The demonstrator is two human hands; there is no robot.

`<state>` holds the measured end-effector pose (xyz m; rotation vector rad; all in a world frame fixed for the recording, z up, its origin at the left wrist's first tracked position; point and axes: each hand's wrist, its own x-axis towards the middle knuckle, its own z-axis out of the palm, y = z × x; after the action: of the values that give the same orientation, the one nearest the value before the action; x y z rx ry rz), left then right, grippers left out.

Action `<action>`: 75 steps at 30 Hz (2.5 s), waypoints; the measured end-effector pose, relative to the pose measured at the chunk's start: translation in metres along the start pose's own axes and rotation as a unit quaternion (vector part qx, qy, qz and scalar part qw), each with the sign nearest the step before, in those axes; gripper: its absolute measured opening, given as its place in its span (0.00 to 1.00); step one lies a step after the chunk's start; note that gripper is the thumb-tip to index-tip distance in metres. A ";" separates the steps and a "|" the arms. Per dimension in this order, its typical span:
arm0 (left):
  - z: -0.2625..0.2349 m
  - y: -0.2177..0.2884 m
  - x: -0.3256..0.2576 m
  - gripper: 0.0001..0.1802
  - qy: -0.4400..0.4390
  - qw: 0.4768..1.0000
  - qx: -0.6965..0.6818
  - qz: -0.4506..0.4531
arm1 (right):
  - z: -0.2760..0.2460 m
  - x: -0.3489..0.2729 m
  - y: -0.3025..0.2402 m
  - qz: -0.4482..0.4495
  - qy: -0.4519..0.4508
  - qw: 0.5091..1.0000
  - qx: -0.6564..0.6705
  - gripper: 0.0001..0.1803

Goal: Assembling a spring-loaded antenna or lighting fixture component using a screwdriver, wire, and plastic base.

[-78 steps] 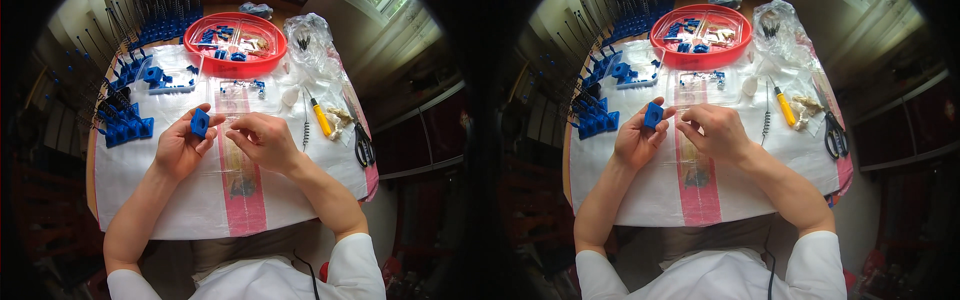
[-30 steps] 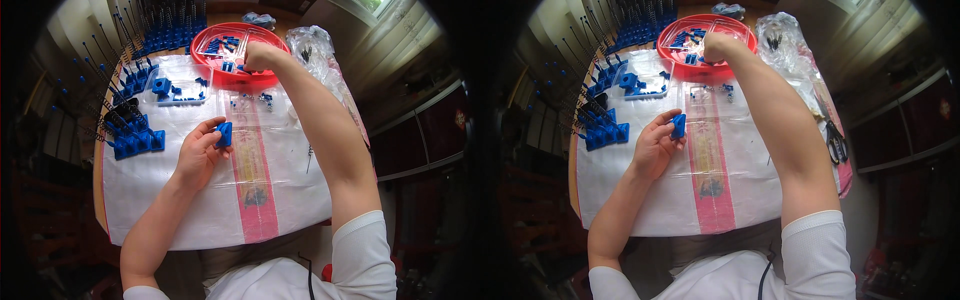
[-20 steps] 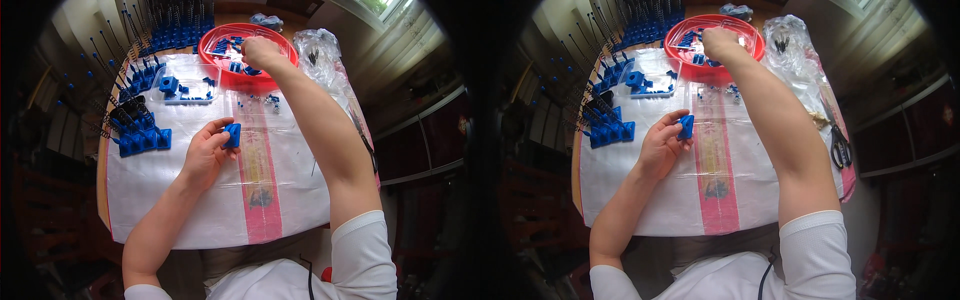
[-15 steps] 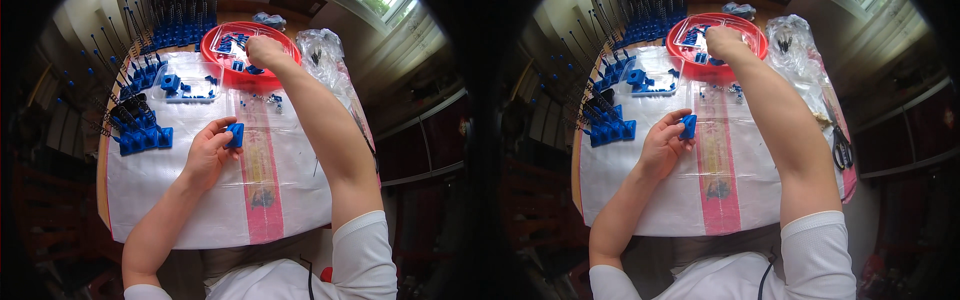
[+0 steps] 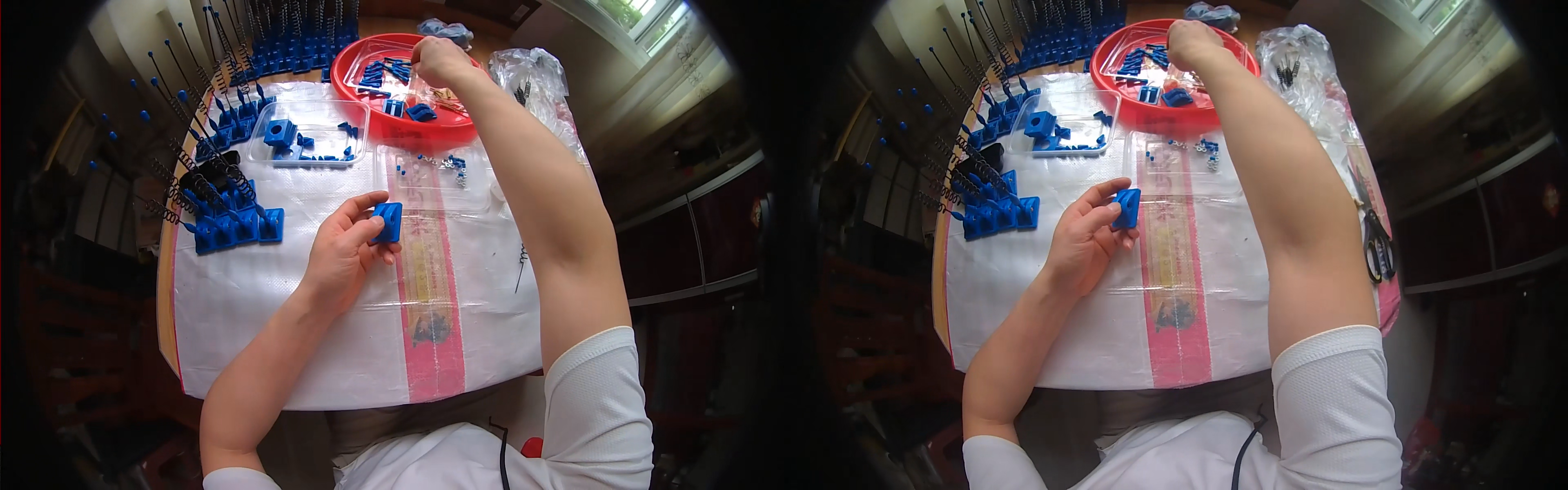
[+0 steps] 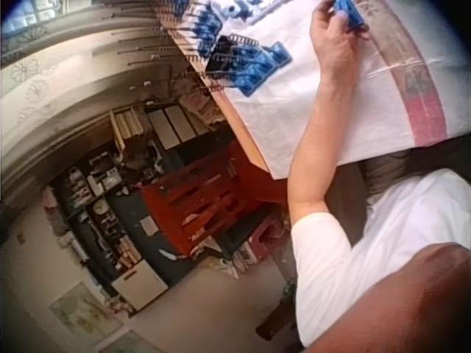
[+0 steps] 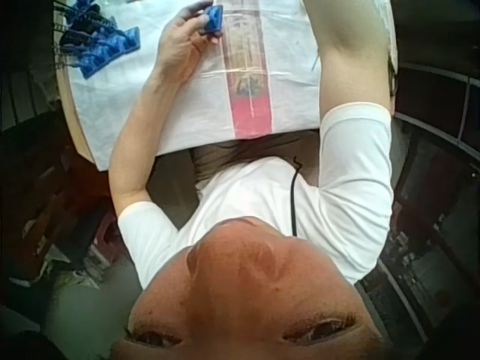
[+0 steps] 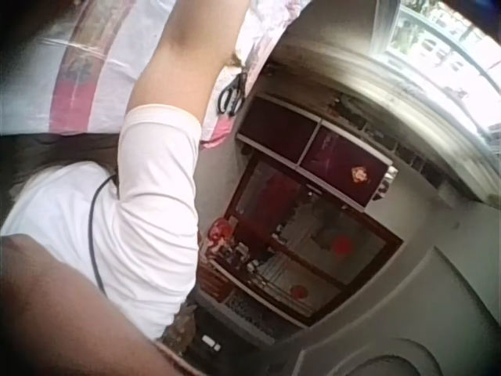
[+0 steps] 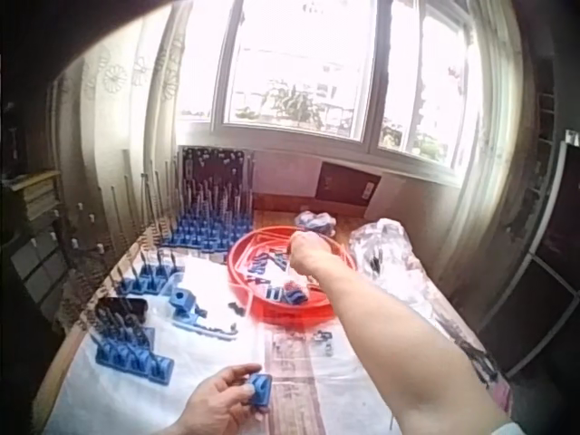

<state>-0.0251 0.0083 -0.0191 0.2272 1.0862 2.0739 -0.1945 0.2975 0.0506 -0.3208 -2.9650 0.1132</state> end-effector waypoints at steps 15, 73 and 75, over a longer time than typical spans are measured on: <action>0.009 -0.005 -0.001 0.24 -0.002 0.997 0.062 0.044 | 0.030 0.017 -0.037 0.028 -0.017 0.996 -0.079 0.18; 0.019 -0.014 -0.013 0.18 -0.020 0.992 0.114 0.039 | 0.012 -0.293 -0.030 -0.325 0.200 0.876 0.294 0.18; 0.017 -0.017 -0.012 0.19 -0.022 0.985 0.166 0.045 | 0.013 -0.293 -0.030 -0.321 0.200 0.882 0.282 0.18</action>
<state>0.0005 0.0162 -0.0197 0.4910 1.4136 1.9448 0.0802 0.2033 -0.0025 0.6274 -2.3279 0.7024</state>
